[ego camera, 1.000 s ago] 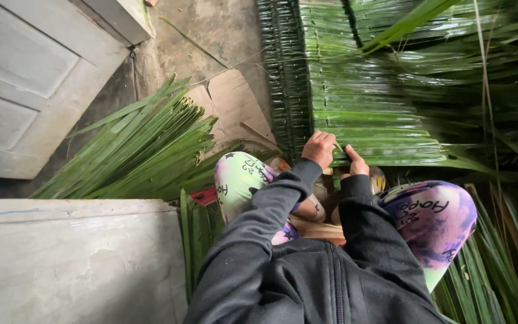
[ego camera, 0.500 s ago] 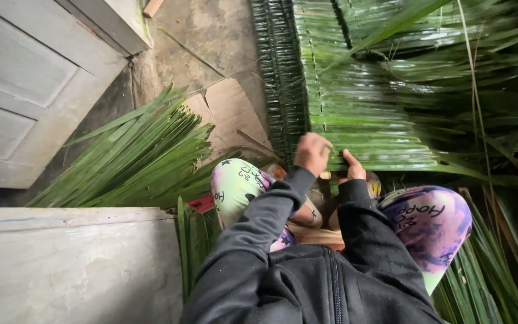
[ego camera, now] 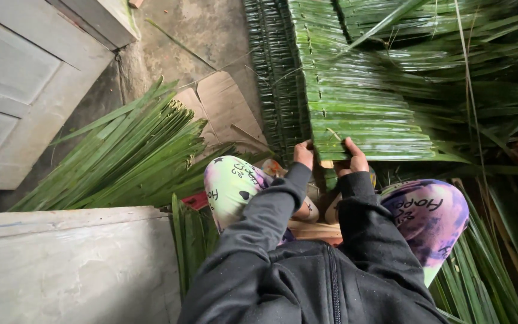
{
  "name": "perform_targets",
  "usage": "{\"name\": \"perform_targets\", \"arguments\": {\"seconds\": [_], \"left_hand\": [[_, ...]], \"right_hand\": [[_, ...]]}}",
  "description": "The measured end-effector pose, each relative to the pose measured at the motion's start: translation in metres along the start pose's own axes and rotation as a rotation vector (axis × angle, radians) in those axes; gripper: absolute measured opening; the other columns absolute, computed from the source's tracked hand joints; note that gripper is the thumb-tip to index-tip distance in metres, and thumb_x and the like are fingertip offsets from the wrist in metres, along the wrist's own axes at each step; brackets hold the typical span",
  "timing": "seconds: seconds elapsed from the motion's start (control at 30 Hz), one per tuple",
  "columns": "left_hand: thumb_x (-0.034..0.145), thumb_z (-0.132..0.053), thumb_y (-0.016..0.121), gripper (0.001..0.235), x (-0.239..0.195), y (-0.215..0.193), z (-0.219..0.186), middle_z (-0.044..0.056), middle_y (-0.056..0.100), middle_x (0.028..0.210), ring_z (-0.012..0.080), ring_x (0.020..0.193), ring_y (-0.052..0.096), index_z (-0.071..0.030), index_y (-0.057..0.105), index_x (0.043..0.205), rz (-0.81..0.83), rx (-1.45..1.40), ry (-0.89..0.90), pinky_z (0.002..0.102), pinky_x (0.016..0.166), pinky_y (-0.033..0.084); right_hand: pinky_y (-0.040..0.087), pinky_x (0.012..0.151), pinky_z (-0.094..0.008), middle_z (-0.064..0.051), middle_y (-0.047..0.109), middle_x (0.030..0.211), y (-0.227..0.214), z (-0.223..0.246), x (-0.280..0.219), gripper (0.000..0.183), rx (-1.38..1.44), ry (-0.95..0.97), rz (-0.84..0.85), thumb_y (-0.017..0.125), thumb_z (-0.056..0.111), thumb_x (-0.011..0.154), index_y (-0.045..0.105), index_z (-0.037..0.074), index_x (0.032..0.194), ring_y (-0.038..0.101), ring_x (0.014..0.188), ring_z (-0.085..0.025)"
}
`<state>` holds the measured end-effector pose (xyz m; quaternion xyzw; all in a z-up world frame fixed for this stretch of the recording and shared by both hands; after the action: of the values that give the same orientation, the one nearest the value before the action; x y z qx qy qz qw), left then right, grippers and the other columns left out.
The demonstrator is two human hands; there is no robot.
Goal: Weaving palm leaves over a wooden spine to create a thatched panel
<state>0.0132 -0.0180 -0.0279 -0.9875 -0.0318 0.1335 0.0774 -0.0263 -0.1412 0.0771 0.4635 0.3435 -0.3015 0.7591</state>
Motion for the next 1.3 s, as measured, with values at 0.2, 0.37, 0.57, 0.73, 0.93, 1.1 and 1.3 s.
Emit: {"name": "perform_targets", "arguments": {"seconds": [0.2,0.37,0.57,0.73,0.93,1.1,1.3], "left_hand": [[0.087,0.008,0.066,0.029,-0.023,0.011,-0.043,0.017,0.077,0.093,0.0270,0.098,0.073,-0.007,0.079,0.107,-0.112,-0.315,-0.006,0.037,0.086,0.058],[0.091,0.006,0.065,0.023,-0.010,0.019,-0.023,0.009,0.076,0.088,0.0205,0.083,0.074,-0.012,0.076,0.100,-0.085,-0.651,0.029,0.034,0.072,0.064],[0.084,0.016,0.047,0.025,-0.045,-0.002,0.004,0.022,0.066,0.076,0.0307,0.062,0.073,-0.001,0.063,0.093,0.094,-0.435,-0.120,0.027,0.056,0.065],[0.087,-0.022,0.071,0.022,-0.029,-0.005,0.028,0.007,0.077,0.094,0.0284,0.097,0.074,-0.019,0.076,0.108,0.068,0.138,-0.087,0.037,0.087,0.057],[0.078,0.004,0.073,0.030,-0.012,0.011,0.019,0.009,0.074,0.090,0.0204,0.088,0.070,-0.009,0.077,0.104,0.033,-0.344,-0.010,0.035,0.080,0.057],[0.070,0.005,0.068,0.017,-0.034,0.002,0.004,0.017,0.067,0.068,0.0301,0.074,0.072,-0.005,0.071,0.083,0.033,0.004,0.284,0.032,0.062,0.052],[0.077,-0.030,0.080,0.011,-0.077,-0.029,-0.013,0.001,0.076,0.079,0.0296,0.087,0.075,-0.026,0.077,0.087,0.088,0.337,-0.136,0.033,0.077,0.058]], "right_hand": [[0.059,0.098,-0.053,-0.017,0.075,0.106,0.012,0.005,-0.018,0.036,0.030,-0.006,-0.001,0.094,0.017,0.077,0.075,0.002,0.104,0.074,0.099,-0.035],[0.057,0.101,-0.051,-0.017,0.073,0.110,0.014,0.005,-0.017,0.036,0.017,0.002,-0.022,0.094,0.017,0.076,0.076,0.001,0.102,0.071,0.105,-0.035],[0.057,0.102,-0.051,-0.016,0.072,0.109,0.009,0.009,-0.005,0.035,0.027,-0.004,-0.011,0.093,0.018,0.077,0.076,0.001,0.102,0.070,0.105,-0.035],[0.055,0.104,-0.050,-0.015,0.068,0.108,0.002,0.011,-0.007,0.037,-0.054,-0.010,0.002,0.093,0.025,0.078,0.076,0.004,0.105,0.066,0.105,-0.033],[0.055,0.102,-0.050,-0.015,0.070,0.107,0.011,0.008,-0.015,0.037,-0.058,-0.006,0.004,0.095,0.023,0.077,0.077,0.003,0.102,0.067,0.104,-0.033],[0.055,0.102,-0.055,-0.016,0.069,0.109,0.002,0.008,0.004,0.042,-0.093,0.004,-0.008,0.097,0.024,0.076,0.075,0.003,0.105,0.066,0.105,-0.035],[0.055,0.101,-0.058,-0.020,0.067,0.114,-0.010,0.003,0.026,0.047,-0.077,-0.008,-0.035,0.096,0.020,0.079,0.071,-0.001,0.112,0.067,0.109,-0.038]]}}
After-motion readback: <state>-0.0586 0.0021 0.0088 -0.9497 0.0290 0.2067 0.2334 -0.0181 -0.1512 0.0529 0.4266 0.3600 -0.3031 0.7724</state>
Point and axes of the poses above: each hand's wrist, its own x-axis towards the middle knuckle, its own y-axis out of the palm, z = x × y, the point moved 1 cm from there along x, towards the middle knuckle
